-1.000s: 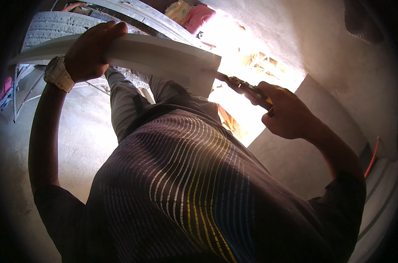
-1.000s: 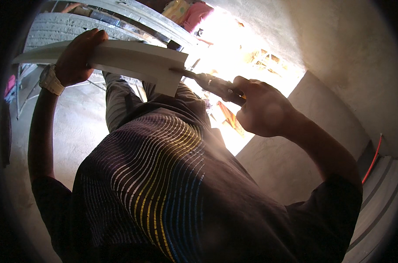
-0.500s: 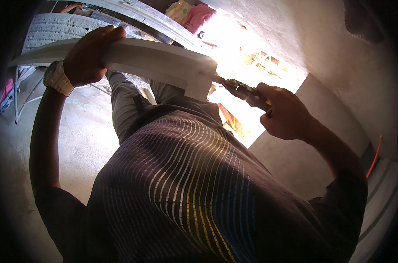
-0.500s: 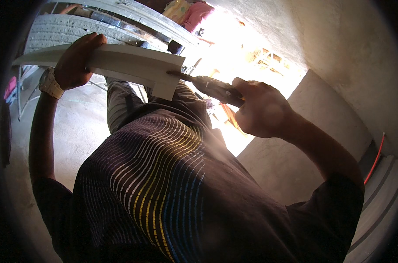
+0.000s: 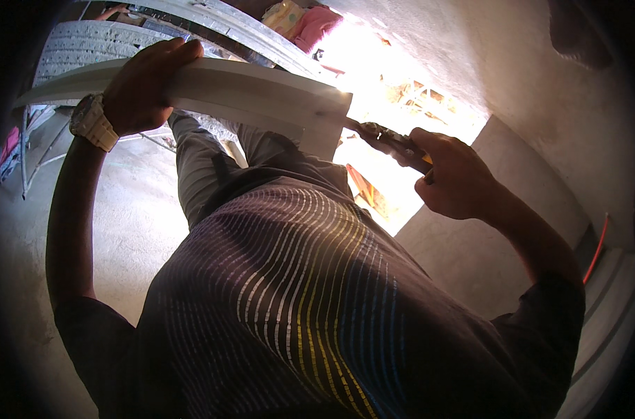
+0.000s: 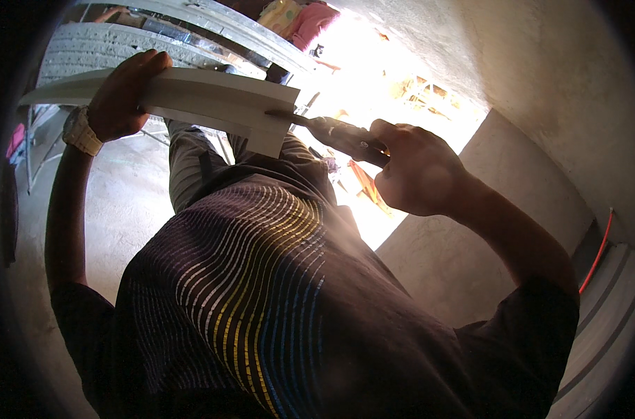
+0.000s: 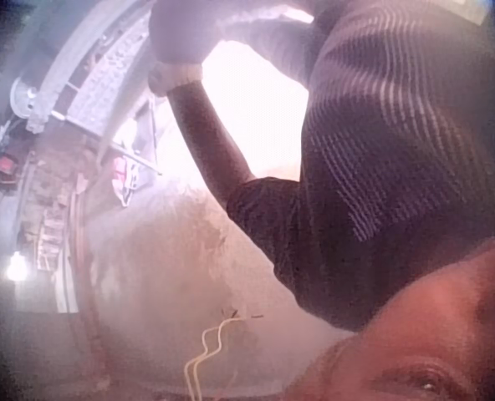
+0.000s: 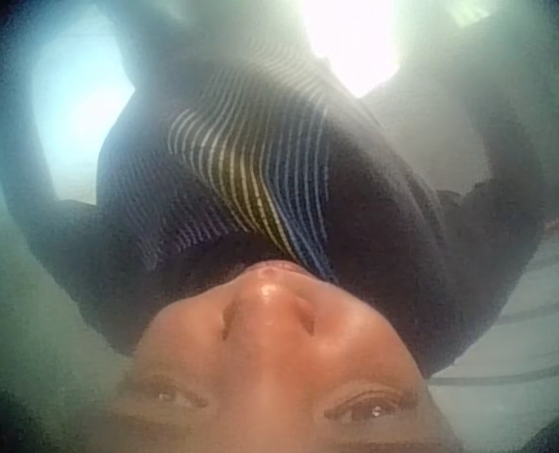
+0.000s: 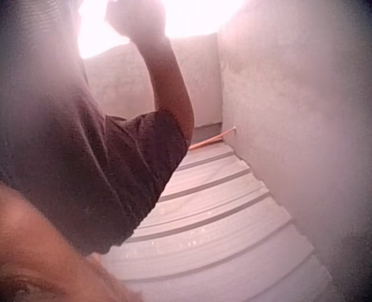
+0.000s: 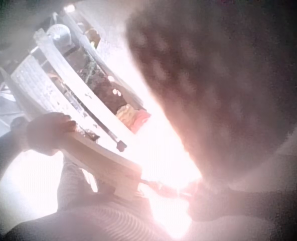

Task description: The person uses tin snips to cut a long, thin, white-coated metal strip. They repeatedly position the snips, cut small sections, and rotate the strip to continue cutting along its length. The person holds the strip with one hand and operates the snips with the other, working in a cluttered workshop.

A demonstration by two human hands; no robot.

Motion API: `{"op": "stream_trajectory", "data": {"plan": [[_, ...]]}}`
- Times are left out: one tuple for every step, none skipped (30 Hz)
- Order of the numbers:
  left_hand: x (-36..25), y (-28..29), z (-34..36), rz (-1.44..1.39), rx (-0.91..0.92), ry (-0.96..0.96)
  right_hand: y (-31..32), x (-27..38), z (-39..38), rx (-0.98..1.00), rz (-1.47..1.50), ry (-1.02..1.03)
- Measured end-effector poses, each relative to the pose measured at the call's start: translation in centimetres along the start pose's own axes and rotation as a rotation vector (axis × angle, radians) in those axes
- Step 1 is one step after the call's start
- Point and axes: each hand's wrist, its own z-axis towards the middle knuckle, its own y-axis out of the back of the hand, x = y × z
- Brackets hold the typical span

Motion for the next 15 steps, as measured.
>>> {"op": "stream_trajectory", "data": {"plan": [[-0.1,0.1,-0.2,0.009,-0.034,-0.012,-0.1,0.1,0.0,-0.005,0.008,0.007],[-0.2,0.4,0.0,0.019,-0.066,-0.025,-0.1,-0.1,0.0,-0.01,0.017,0.014],[-0.2,0.6,0.0,0.008,0.002,-0.006,-0.1,0.0,-0.1,-0.016,0.026,0.018],[-0.1,0.9,0.2,-0.004,0.07,0.012,-0.1,-0.1,-0.1,-0.009,0.023,0.014],[0.0,1.2,0.2,-0.013,0.145,0.046,-0.2,0.0,-0.1,-0.003,0.02,0.008],[-0.1,1.3,0.3,-0.031,0.167,0.059,-0.1,0.0,-0.1,0.006,0.024,0.012],[-0.1,1.4,0.3,-0.046,0.196,0.091,-0.1,0.1,-0.1,-0.004,0.004,-0.003],[-0.1,1.4,0.2,-0.084,0.186,0.124,-0.1,0.2,-0.1,-0.011,-0.008,-0.01],[-0.2,1.2,0.3,-0.02,0.102,0.07,0.1,0.2,-0.1,-0.017,-0.02,-0.017],[-0.3,0.9,0.1,0.021,-0.022,0.018,0.0,0.4,-0.1,-0.041,-0.04,-0.014],[-0.6,0.5,-0.1,0.072,-0.149,-0.045,0.1,0.4,-0.2,-0.065,-0.06,-0.012],[-0.4,0.3,-0.1,0.065,-0.153,-0.038,0.1,0.5,-0.2,-0.083,-0.08,-0.01],[-0.3,0.0,-0.1,0.067,-0.159,-0.041,0.2,0.5,-0.2,-0.081,-0.073,-0.009],[-0.1,-0.1,-0.1,0.07,-0.164,-0.044,0.3,0.5,-0.3,-0.071,-0.065,-0.009],[0.1,-0.2,-0.2,0.074,-0.136,-0.028,0.3,0.5,-0.3,-0.061,-0.055,0.004]]}}
